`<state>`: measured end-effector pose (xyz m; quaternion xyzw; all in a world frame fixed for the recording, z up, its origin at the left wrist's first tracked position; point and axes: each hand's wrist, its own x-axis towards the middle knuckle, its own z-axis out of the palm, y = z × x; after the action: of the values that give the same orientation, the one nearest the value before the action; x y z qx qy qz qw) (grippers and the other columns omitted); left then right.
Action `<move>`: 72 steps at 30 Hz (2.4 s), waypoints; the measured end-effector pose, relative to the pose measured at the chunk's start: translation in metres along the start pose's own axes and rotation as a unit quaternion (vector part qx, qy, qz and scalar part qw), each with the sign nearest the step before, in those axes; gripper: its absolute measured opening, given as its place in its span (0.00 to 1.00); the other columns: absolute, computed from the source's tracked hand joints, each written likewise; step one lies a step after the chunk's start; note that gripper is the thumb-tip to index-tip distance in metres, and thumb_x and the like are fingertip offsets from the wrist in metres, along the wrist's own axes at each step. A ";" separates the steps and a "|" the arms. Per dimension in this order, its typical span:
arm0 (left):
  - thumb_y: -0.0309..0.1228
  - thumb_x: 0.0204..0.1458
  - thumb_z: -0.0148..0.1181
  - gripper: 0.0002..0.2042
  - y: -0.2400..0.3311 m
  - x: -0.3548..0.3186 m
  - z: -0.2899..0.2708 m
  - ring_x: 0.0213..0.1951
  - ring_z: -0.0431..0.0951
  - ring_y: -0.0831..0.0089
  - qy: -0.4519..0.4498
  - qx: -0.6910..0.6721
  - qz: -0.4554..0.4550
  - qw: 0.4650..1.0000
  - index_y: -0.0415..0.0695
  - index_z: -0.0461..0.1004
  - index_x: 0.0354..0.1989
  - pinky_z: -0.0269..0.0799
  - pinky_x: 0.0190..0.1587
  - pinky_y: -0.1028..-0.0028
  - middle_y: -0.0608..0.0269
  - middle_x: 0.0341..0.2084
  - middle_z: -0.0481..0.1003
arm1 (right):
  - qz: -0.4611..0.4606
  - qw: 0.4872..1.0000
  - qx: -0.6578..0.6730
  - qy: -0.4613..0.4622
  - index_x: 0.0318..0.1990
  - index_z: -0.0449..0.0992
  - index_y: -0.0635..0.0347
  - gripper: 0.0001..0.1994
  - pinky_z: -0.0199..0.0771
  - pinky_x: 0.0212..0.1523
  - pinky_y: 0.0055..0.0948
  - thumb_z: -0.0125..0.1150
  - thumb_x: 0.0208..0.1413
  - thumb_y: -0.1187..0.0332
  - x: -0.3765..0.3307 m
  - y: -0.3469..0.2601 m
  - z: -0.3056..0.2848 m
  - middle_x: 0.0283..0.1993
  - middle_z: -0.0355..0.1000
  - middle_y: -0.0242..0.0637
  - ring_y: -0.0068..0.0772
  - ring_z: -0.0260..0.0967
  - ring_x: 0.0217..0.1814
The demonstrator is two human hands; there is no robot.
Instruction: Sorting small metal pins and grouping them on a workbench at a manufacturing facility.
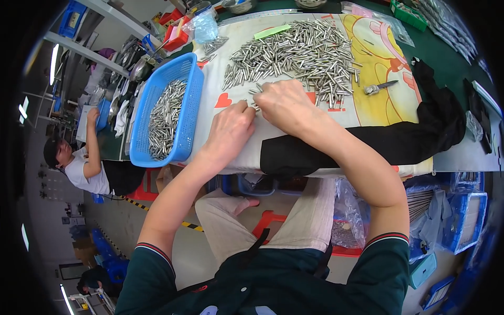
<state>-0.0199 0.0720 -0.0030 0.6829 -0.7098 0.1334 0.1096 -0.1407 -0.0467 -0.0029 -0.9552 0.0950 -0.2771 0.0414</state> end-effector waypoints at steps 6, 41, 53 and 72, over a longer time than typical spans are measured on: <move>0.19 0.45 0.58 0.04 -0.020 0.031 0.003 0.25 0.73 0.75 0.153 -0.279 -0.073 0.945 0.36 0.73 0.31 0.69 0.28 0.79 0.60 0.27 0.73 | 0.116 0.924 0.237 0.276 0.28 0.77 0.59 0.03 0.72 0.26 0.29 0.62 0.43 0.72 0.018 0.025 0.010 0.24 0.71 0.34 0.34 0.72 0.25; 0.21 0.51 0.56 0.06 -0.018 0.056 0.043 0.29 0.77 0.75 0.288 -0.530 -0.092 0.792 0.39 0.75 0.37 0.73 0.32 0.78 0.61 0.28 0.77 | 0.124 0.916 0.262 0.278 0.31 0.79 0.58 0.07 0.65 0.22 0.21 0.63 0.41 0.76 0.018 0.028 0.021 0.28 0.69 0.31 0.23 0.68 0.27; 0.19 0.52 0.55 0.06 -0.018 0.056 0.042 0.29 0.77 0.74 0.295 -0.518 -0.082 0.799 0.39 0.74 0.37 0.74 0.31 0.77 0.60 0.28 0.77 | 0.123 0.912 0.283 0.272 0.32 0.80 0.56 0.09 0.64 0.22 0.20 0.64 0.41 0.77 0.018 0.028 0.021 0.28 0.68 0.30 0.21 0.67 0.27; 0.22 0.56 0.51 0.07 -0.017 0.055 0.037 0.30 0.76 0.78 0.202 -0.670 -0.147 0.699 0.35 0.73 0.40 0.75 0.34 0.78 0.62 0.30 0.76 | 0.162 0.903 0.323 0.231 0.27 0.75 0.64 0.03 0.64 0.21 0.19 0.63 0.43 0.76 0.018 0.025 0.016 0.24 0.66 0.32 0.20 0.64 0.22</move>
<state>-0.0046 0.0075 -0.0188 0.4815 -0.4630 -0.2599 0.6973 -0.1208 -0.0742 -0.0103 -0.7703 0.1602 -0.4948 0.3690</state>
